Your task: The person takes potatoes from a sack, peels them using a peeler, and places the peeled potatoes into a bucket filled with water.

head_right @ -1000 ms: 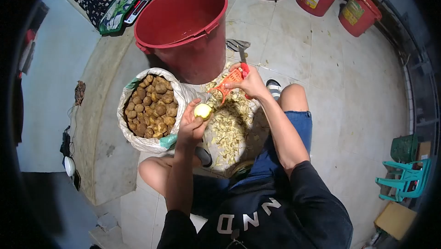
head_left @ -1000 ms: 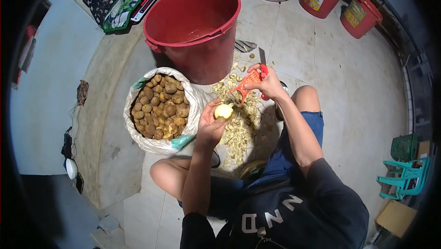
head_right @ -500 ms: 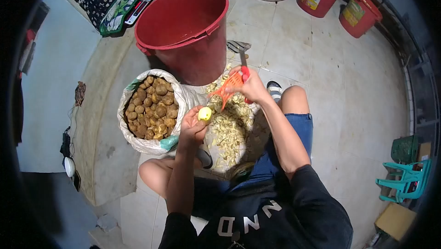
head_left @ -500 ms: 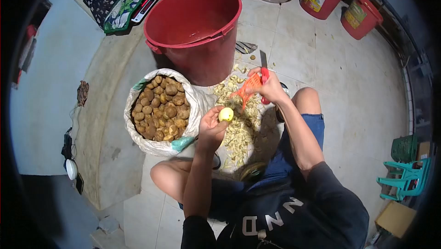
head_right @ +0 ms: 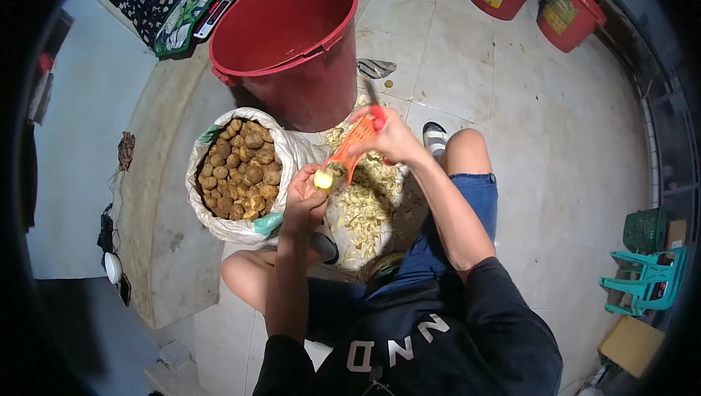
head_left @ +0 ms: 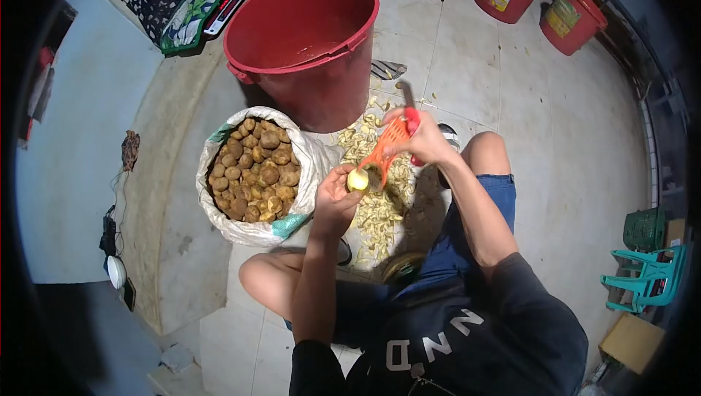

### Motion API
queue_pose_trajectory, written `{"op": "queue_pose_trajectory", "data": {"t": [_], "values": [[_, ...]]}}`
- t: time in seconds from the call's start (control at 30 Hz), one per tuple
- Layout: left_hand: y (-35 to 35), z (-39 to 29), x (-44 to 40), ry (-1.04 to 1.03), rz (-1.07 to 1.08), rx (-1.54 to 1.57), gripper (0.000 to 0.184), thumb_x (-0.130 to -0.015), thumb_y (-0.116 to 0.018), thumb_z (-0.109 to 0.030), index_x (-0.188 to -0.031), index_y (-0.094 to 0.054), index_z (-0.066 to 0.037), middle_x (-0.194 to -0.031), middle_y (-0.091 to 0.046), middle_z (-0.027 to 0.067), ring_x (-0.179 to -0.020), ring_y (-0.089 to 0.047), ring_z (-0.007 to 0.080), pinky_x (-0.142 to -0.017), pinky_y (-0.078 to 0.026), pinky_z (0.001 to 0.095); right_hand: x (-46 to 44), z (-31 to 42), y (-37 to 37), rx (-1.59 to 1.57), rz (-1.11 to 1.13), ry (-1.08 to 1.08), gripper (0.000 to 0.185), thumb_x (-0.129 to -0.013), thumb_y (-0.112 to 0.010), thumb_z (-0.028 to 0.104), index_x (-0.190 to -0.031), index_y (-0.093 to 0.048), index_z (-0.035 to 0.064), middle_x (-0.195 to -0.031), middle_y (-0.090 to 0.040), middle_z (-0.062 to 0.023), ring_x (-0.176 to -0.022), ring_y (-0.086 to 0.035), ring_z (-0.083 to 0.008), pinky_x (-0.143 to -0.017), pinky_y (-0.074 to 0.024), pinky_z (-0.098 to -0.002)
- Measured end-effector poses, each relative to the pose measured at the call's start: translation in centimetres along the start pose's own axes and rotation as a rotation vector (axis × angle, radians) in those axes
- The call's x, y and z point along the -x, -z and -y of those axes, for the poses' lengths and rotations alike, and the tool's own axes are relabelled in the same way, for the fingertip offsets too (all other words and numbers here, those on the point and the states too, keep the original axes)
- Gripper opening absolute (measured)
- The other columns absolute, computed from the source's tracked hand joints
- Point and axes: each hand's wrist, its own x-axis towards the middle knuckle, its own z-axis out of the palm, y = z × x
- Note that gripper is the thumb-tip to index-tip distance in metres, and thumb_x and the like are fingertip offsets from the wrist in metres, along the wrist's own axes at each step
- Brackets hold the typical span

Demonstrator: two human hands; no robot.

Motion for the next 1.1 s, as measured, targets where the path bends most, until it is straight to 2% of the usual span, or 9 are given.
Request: {"op": "queue_pose_trajectory", "data": {"t": [0.07, 0.2, 0.3, 0.4, 0.53, 0.77, 0.9, 0.97, 1.1], "values": [[-0.4, 0.1, -0.1, -0.010, 0.025, 0.052, 0.043, -0.077, -0.056, 0.012, -0.117, -0.048, 0.000, -0.108, -0.055, 0.0079, -0.101, -0.056, 0.0140, -0.092, -0.045, 0.0262, -0.1, -0.5, -0.7, 0.029, 0.047, 0.093, 0.047, -0.064, -0.087, 0.001, -0.102, -0.060, 0.0029, -0.080, -0.063, 0.0018, -0.074, -0.058, -0.0066, -0.067, -0.0485, -0.0236], [-0.3, 0.2, -0.4, -0.019, -0.051, 0.049, 0.043, -0.077, -0.057, 0.012, -0.117, -0.047, 0.000, -0.108, -0.056, 0.0079, -0.102, -0.056, 0.0143, -0.093, -0.045, 0.0269, -1.0, -1.5, 0.6, -0.004, -0.149, -0.125, 0.047, -0.063, -0.088, 0.004, -0.102, -0.061, 0.0030, -0.088, -0.062, 0.0017, -0.081, -0.057, -0.0063, -0.071, -0.0480, -0.0237], [-0.7, 0.0, 0.1, -0.037, -0.010, -0.092, 0.045, -0.075, -0.060, 0.012, -0.117, -0.047, 0.000, -0.109, -0.055, 0.0075, -0.102, -0.056, 0.0146, -0.092, -0.046, 0.0281, -0.5, -1.7, -0.6, 0.209, 0.033, 0.178, 0.045, -0.066, -0.087, 0.007, -0.101, -0.060, 0.0011, -0.085, -0.067, -0.0040, -0.073, -0.062, -0.0091, -0.066, -0.0505, -0.0254], [-0.2, 0.5, -0.2, -0.063, -0.012, 0.026, 0.045, -0.075, -0.060, 0.012, -0.117, -0.048, 0.000, -0.110, -0.055, 0.0076, -0.103, -0.056, 0.0155, -0.093, -0.046, 0.0290, -1.2, -1.9, 0.8, 0.011, -0.146, -0.091, 0.045, -0.065, -0.088, 0.007, -0.101, -0.062, 0.0013, -0.087, -0.065, -0.0018, -0.078, -0.059, -0.0089, -0.070, -0.0485, -0.0254], [0.1, 0.6, 0.0, -0.070, 0.005, 0.061, 0.046, -0.077, -0.058, 0.012, -0.119, -0.045, -0.001, -0.110, -0.055, 0.0083, -0.102, -0.057, 0.0164, -0.095, -0.045, 0.0300, 0.0, -1.0, -1.2, 0.079, 0.028, 0.097, 0.051, -0.061, -0.091, 0.011, -0.102, -0.061, 0.0031, -0.085, -0.063, 0.0017, -0.075, -0.057, -0.0075, -0.070, -0.0469, -0.0249], [0.6, 0.8, -0.4, -0.069, -0.018, 0.037, 0.044, -0.080, -0.055, 0.013, -0.120, -0.041, -0.001, -0.112, -0.056, 0.0124, -0.108, -0.059, 0.0241, -0.101, -0.046, 0.0399, 0.1, -0.4, -0.9, -0.061, 0.022, 0.027, 0.053, -0.062, -0.091, 0.012, -0.104, -0.060, 0.0036, -0.085, -0.063, 0.0024, -0.075, -0.057, -0.0067, -0.068, -0.0473, -0.0234], [0.0, 0.5, -0.4, -0.112, -0.011, 0.081, 0.041, -0.080, -0.059, 0.011, -0.116, -0.045, 0.000, -0.109, -0.055, 0.0089, -0.100, -0.057, 0.0159, -0.094, -0.045, 0.0294, -0.1, -0.7, -0.8, 0.038, 0.012, 0.037, 0.051, -0.063, -0.089, 0.007, -0.104, -0.060, 0.0035, -0.085, -0.064, 0.0016, -0.075, -0.058, -0.0070, -0.067, -0.0475, -0.0229], [0.6, 0.9, -0.4, -0.155, -0.018, -0.013, 0.044, -0.081, -0.053, 0.014, -0.120, -0.042, -0.003, -0.110, -0.056, 0.0116, -0.106, -0.057, 0.0228, -0.102, -0.043, 0.0399, -0.6, -2.3, -0.1, -0.029, -0.104, -0.049, 0.047, -0.065, -0.088, 0.005, -0.102, -0.060, 0.0031, -0.085, -0.064, 0.0008, -0.075, -0.058, -0.0074, -0.067, -0.0480, -0.0234], [0.6, 0.8, -0.3, -0.104, -0.090, 0.146, 0.043, -0.082, -0.056, 0.011, -0.120, -0.042, -0.004, -0.111, -0.055, 0.0097, -0.107, -0.055, 0.0215, -0.104, -0.040, 0.0410, -0.9, -2.8, 0.6, 0.002, -0.129, -0.009, 0.046, -0.066, -0.087, 0.005, -0.103, -0.059, 0.0022, -0.085, -0.064, -0.0007, -0.076, -0.059, -0.0076, -0.068, -0.0496, -0.0246]]}}
